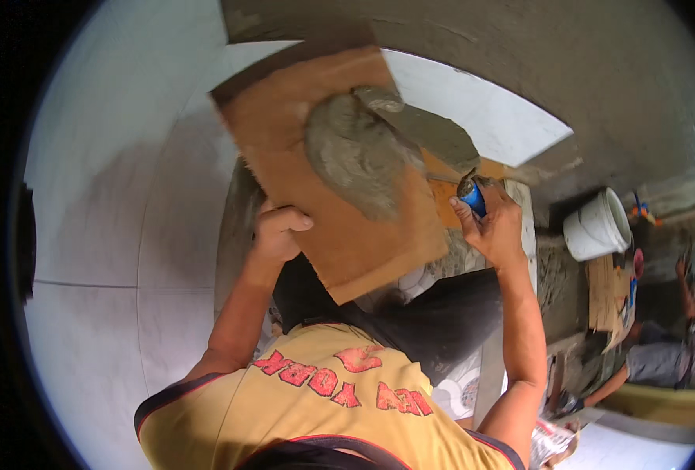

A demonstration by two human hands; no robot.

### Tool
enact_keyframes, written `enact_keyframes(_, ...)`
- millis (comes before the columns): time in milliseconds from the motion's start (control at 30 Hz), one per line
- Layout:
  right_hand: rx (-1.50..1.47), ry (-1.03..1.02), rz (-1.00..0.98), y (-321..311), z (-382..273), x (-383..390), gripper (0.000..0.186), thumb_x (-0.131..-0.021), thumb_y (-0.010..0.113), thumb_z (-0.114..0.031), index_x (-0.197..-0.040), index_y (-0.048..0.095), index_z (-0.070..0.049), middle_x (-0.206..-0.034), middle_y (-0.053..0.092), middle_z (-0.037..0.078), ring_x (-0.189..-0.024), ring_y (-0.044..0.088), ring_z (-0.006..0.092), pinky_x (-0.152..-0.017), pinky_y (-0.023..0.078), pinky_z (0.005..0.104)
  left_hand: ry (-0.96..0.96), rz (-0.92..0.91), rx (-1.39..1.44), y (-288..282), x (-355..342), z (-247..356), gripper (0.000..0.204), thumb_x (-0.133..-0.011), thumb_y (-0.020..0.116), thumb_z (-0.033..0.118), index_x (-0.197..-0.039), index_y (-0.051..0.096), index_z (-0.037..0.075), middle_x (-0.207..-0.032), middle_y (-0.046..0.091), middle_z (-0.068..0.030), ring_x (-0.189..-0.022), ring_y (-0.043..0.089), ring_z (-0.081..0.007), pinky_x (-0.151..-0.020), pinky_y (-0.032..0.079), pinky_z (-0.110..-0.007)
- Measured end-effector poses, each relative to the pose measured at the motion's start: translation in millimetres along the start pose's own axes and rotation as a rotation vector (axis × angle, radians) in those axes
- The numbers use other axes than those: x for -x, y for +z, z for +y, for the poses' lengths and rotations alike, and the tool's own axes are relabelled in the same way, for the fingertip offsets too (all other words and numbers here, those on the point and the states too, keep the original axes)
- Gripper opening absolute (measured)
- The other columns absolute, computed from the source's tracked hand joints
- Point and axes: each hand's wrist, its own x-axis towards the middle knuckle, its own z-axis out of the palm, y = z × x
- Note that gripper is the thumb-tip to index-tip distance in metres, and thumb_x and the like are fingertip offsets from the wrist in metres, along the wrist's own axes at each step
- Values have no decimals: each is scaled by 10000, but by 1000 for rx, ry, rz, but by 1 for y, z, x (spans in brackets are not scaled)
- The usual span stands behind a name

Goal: The person applies mortar to a wall using a trowel and then positions a ceramic tile onto the prepared surface.

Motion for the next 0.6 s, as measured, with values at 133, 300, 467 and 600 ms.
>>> enact_keyframes(133,-23,-103,93,35,-5,-49,308,-842,779,-254,-963,662,4,-785,637,182,-706,634,393,-632,504,433,-87,70,24,-15,5,-8,512,-689,596,13,-1200,615,-14,-1074,675,-91,-1018,646,-220,-915,504,-332)
enact_keyframes(300,-14,-183,98,74,-38,-134,333,-851,768,-295,-947,657,4,-820,662,195,-733,661,392,-662,523,434,-174,152,254,-43,32,-41,582,-699,543,20,-1280,564,-25,-1171,655,-142,-1075,647,-281,-948,524,-400)
enact_keyframes(467,21,-170,-14,115,-97,-206,437,-852,745,-386,-1055,687,-4,-904,710,221,-834,696,404,-740,543,456,-204,305,377,-96,41,-112,557,-722,530,27,-1274,567,-41,-1180,661,-160,-1085,651,-313,-953,531,-422)
enact_keyframes(600,93,-134,-130,143,-113,-246,490,-844,733,-440,-1084,697,-13,-956,721,234,-887,702,411,-786,544,468,-207,348,459,-131,52,-155,542,-731,517,14,-1267,565,-40,-1202,653,-163,-1108,643,-327,-973,531,-430)
